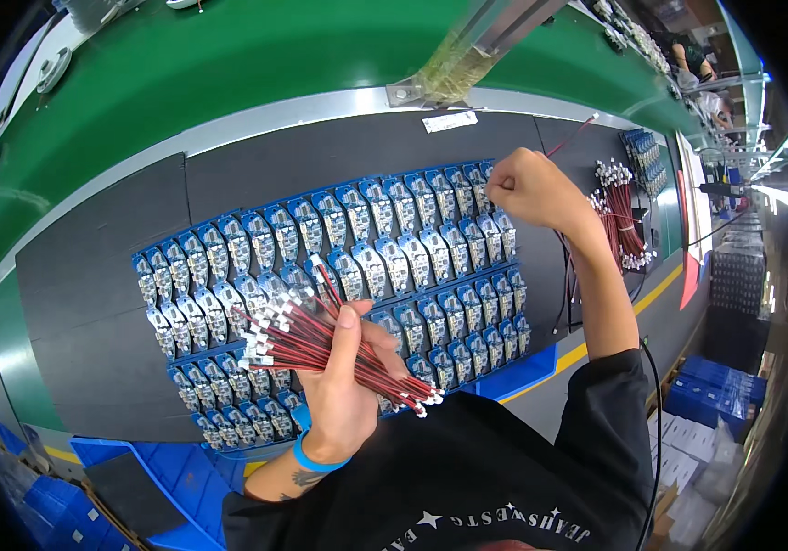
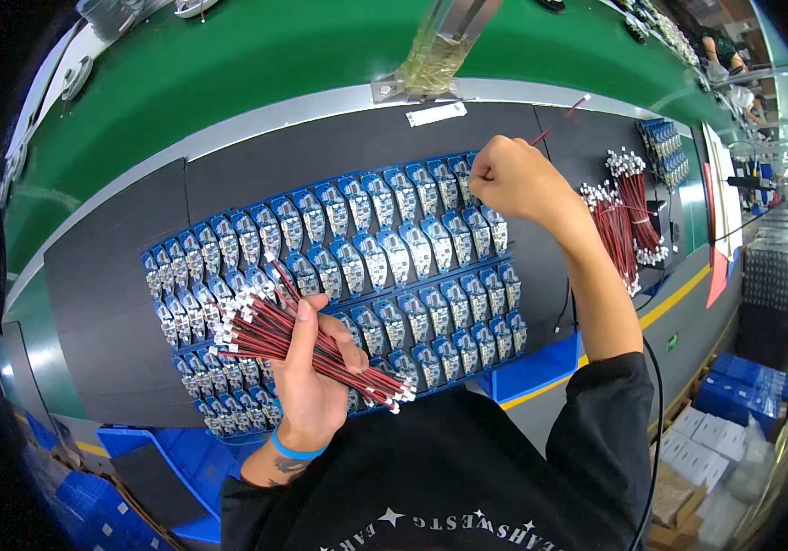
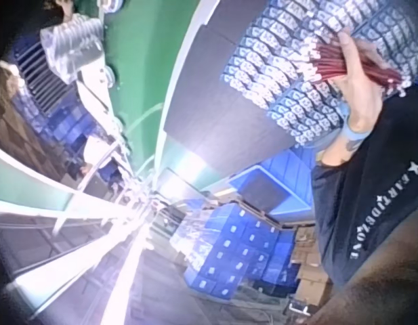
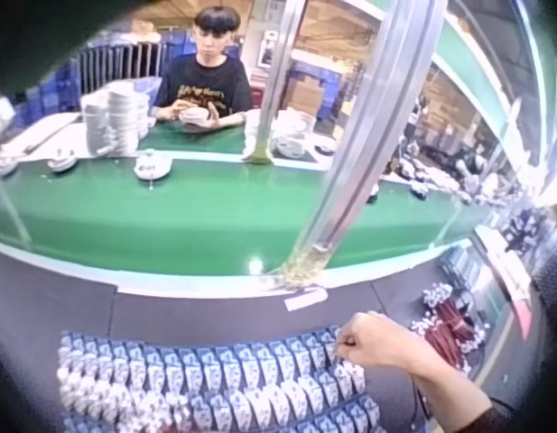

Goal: Assembling LED driver components and connecting wires on an assembly line.

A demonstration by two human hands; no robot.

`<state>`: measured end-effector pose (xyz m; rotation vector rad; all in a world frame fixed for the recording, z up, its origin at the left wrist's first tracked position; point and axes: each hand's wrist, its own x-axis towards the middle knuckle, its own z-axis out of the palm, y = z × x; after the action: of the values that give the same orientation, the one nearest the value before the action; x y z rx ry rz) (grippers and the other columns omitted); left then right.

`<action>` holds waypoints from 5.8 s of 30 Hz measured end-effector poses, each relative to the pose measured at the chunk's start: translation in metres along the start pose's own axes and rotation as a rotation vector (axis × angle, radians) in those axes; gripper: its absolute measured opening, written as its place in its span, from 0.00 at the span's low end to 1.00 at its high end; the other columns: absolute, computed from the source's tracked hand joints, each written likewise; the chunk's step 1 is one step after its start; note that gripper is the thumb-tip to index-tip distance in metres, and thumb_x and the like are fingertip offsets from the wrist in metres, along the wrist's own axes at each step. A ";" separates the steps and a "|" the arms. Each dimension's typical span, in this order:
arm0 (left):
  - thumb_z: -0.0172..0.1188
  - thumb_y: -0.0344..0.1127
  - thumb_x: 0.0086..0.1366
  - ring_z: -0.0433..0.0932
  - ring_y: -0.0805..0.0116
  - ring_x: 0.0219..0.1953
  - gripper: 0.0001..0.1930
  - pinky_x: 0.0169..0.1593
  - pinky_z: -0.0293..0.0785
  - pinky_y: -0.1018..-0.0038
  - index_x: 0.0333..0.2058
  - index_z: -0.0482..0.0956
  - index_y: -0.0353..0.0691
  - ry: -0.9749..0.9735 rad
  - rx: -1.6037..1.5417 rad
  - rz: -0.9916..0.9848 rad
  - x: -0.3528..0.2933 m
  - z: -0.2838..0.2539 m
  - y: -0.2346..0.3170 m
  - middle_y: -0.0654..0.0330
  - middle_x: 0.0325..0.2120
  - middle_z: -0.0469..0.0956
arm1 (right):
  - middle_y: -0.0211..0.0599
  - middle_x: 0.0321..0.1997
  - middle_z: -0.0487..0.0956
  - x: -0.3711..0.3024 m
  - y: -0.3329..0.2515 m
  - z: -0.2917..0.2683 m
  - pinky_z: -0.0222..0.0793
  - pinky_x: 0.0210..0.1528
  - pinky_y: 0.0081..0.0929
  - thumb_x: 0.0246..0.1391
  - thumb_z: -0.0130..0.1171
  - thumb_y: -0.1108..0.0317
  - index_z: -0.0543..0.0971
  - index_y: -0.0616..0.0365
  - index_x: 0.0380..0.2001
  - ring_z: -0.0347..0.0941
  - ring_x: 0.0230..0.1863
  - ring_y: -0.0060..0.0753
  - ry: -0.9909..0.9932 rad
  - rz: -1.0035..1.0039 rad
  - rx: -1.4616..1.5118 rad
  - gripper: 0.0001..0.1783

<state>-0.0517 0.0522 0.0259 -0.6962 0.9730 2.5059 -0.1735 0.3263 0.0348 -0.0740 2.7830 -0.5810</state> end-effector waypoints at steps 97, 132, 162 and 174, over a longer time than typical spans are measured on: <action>0.47 0.37 0.70 0.81 0.56 0.36 0.17 0.41 0.78 0.67 0.48 0.67 0.26 -0.023 0.041 -0.112 -0.001 -0.004 0.005 0.46 0.33 0.79 | 0.34 0.25 0.71 -0.002 -0.033 0.006 0.68 0.29 0.35 0.44 0.55 0.72 0.75 0.59 0.19 0.70 0.33 0.36 0.143 -0.480 -0.638 0.04; 0.48 0.42 0.70 0.79 0.52 0.44 0.21 0.48 0.75 0.61 0.51 0.65 0.29 -0.034 0.123 -0.081 -0.006 -0.002 0.003 0.43 0.41 0.76 | 0.54 0.23 0.78 0.010 -0.043 0.007 0.72 0.35 0.36 0.41 0.59 0.69 0.80 0.67 0.22 0.77 0.28 0.53 0.006 -0.041 0.008 0.10; 0.49 0.36 0.69 0.82 0.54 0.36 0.17 0.41 0.80 0.65 0.49 0.69 0.27 -0.121 0.146 -0.133 -0.005 -0.002 0.007 0.43 0.39 0.78 | 0.48 0.33 0.80 -0.009 -0.098 0.015 0.71 0.37 0.40 0.46 0.59 0.71 0.80 0.65 0.26 0.77 0.35 0.48 0.323 -0.495 -0.262 0.07; 0.46 0.38 0.71 0.76 0.52 0.49 0.19 0.51 0.75 0.61 0.51 0.65 0.25 -0.107 0.049 -0.034 -0.006 -0.004 0.004 0.41 0.47 0.73 | 0.40 0.26 0.81 -0.027 -0.116 -0.003 0.72 0.24 0.18 0.56 0.56 0.73 0.79 0.68 0.33 0.77 0.24 0.23 0.079 -0.059 1.021 0.07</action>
<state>-0.0476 0.0452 0.0287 -0.5529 0.9731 2.4533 -0.1495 0.2239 0.0915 0.0896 2.2160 -1.9339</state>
